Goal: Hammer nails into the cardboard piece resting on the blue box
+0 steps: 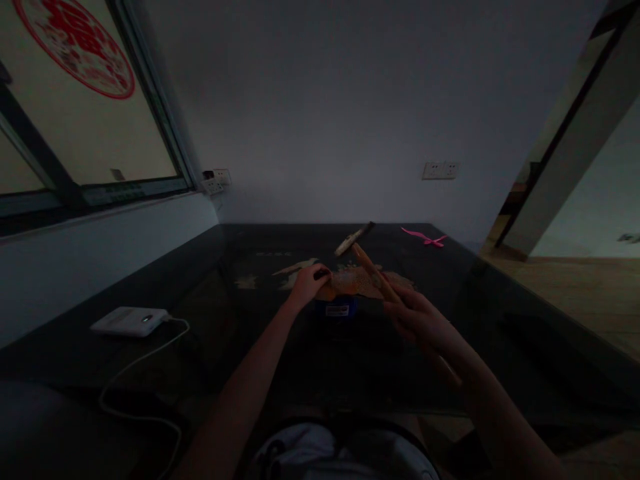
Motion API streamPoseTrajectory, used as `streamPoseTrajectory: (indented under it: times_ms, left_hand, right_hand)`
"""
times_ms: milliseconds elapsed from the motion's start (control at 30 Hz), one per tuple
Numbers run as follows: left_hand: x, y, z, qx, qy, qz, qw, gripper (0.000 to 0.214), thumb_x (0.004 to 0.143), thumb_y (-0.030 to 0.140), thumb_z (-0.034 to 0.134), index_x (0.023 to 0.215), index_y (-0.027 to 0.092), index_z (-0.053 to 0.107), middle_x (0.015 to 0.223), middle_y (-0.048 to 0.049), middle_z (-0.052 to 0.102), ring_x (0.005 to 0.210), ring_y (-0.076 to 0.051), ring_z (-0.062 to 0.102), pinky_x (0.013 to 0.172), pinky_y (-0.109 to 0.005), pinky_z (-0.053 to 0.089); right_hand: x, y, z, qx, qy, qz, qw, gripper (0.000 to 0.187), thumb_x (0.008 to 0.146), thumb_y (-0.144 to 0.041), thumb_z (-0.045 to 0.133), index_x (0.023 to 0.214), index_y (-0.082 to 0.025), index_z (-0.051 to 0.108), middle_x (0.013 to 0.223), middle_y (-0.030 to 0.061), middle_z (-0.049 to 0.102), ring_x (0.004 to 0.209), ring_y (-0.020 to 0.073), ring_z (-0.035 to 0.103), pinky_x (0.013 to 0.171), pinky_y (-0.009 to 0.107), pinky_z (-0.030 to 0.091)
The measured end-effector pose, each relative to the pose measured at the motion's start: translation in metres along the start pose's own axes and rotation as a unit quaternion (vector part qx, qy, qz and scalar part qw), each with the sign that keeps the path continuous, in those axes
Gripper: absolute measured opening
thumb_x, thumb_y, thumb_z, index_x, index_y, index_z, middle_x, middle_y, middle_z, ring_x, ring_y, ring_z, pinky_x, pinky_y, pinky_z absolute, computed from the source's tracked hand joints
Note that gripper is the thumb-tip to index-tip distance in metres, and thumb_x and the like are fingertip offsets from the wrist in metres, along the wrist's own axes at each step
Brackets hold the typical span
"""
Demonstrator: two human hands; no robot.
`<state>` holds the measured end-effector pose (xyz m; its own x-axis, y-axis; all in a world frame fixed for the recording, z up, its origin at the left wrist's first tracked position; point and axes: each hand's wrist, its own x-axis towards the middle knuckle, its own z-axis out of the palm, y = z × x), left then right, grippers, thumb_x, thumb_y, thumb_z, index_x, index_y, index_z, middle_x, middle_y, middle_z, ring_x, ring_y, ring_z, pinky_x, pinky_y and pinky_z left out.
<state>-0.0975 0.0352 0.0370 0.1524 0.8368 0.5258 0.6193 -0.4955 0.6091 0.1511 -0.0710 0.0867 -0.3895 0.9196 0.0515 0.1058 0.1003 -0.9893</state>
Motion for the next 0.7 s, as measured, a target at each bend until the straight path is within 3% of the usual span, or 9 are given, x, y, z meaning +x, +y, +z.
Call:
streamPoseTrajectory:
  times_ms: [233,467,700]
  left_hand:
    - [-0.001,-0.001,0.0,-0.027,0.003,0.008,1.0,0.011,0.076,0.023,0.058,0.082,0.015,0.064,0.082,-0.004,0.067,0.077,-0.016,0.062,0.073,-0.028,0.048]
    - [-0.002,-0.005,0.002,-0.069,0.017,0.003,0.997,0.018,0.077,0.026,0.058,0.091,0.016,0.062,0.09,-0.0057,0.066,0.083,-0.016,0.062,0.076,-0.029,0.049]
    - [0.0,-0.007,0.001,-0.099,0.0,-0.01,0.995,0.022,0.077,0.028,0.059,0.095,0.015,0.06,0.09,-0.0065,0.066,0.085,-0.016,0.063,0.077,-0.029,0.05]
  right_hand:
    - [0.007,0.049,-0.001,0.16,0.045,-0.045,0.985,0.044,0.075,-0.039,0.061,0.112,-0.021,0.046,0.057,-0.0085,0.043,0.029,0.0013,0.028,0.027,0.016,0.022]
    - [0.008,0.053,-0.006,0.22,0.063,-0.079,0.97,0.037,0.074,-0.038,0.062,0.105,-0.021,0.048,0.053,-0.0103,0.038,0.028,0.0007,0.025,0.027,0.015,0.021]
    - [0.005,0.056,-0.006,0.23,0.059,-0.064,0.969,0.036,0.075,-0.036,0.063,0.104,-0.021,0.047,0.051,-0.0105,0.039,0.029,0.0012,0.026,0.027,0.015,0.022]
